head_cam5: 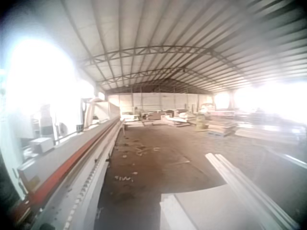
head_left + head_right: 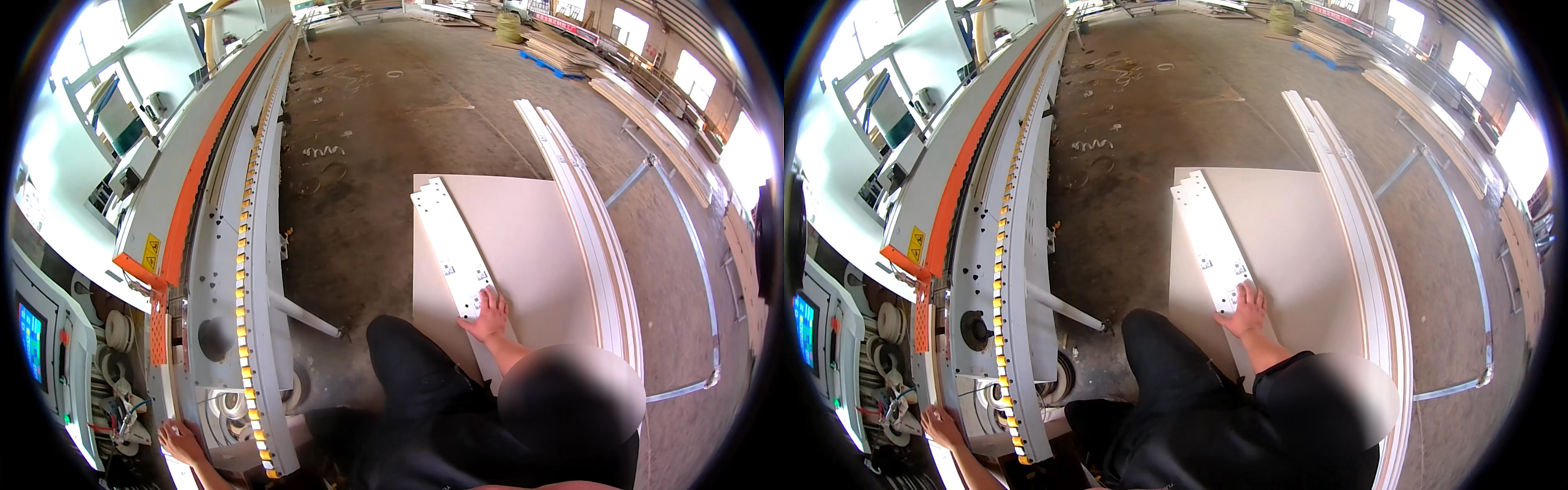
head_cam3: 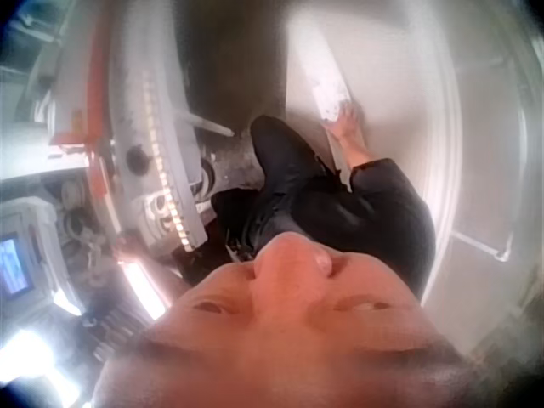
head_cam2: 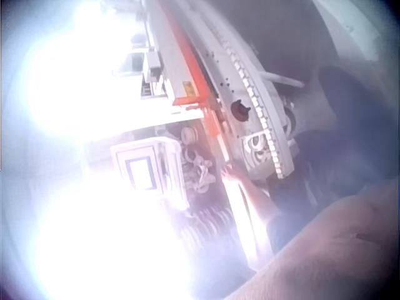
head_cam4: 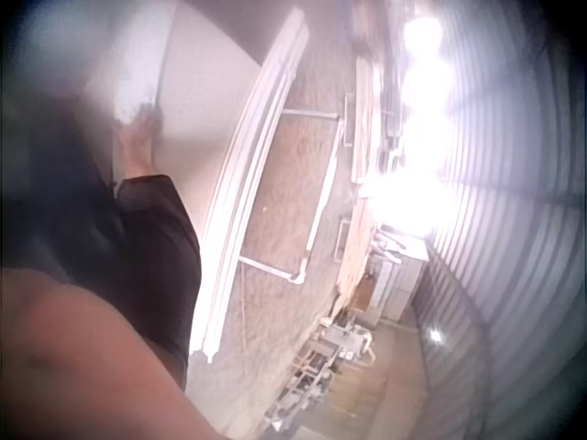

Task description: The person repeatedly picks up long, white rectangular panels from a stack and feeds them into a large industrial machine. The person handles the panels one at a time, placing them onto the machine's conveyor belt and guiding them through the processing area.

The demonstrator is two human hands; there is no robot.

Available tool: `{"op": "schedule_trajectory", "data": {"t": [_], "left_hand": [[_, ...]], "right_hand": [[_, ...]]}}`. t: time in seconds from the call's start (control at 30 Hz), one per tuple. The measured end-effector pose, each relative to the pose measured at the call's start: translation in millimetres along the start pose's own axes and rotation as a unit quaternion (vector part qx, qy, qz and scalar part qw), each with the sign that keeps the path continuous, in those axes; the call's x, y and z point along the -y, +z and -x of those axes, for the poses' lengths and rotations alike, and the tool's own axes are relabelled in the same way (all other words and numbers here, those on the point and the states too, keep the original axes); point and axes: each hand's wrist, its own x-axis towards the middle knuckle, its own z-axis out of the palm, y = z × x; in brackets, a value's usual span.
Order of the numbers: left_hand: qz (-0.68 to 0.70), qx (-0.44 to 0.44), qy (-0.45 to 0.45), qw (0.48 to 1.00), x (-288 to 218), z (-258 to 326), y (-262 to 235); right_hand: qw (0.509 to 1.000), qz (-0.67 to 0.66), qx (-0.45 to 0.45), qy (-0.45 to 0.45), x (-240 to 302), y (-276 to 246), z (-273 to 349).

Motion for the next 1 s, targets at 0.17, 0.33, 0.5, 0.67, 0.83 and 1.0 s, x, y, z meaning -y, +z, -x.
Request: {"op": "schedule_trajectory", "data": {"t": [0.17,0.33,0.5,0.67,0.83,1.0], "left_hand": [[0.014,-0.021,0.005,1.000,-7.4,-0.2,-5.0],[0.020,-0.009,0.000,1.000,-1.6,-1.1,-0.7],[0.011,-0.022,0.024,0.999,7.7,0.2,5.0],[0.017,0.006,0.014,1.000,4.4,0.5,0.7],[0.021,0.007,0.007,1.000,-12.5,0.1,-13.7],[0.029,-0.034,0.017,0.999,-14.5,1.6,-12.8]], "right_hand": [[1.000,0.004,-0.001,0.002,-1.2,3.2,-0.9],[1.000,-0.001,0.000,-0.001,-0.1,2.5,-1.2],[1.000,0.001,-0.011,-0.006,-0.1,2.5,-1.4],[1.000,-0.001,-0.019,-0.009,-2.1,5.7,-1.2],[1.000,0.008,-0.028,-0.007,-4.5,8.6,-1.5],[1.000,0.005,-0.025,-0.008,-3.7,8.5,-2.1]]}}
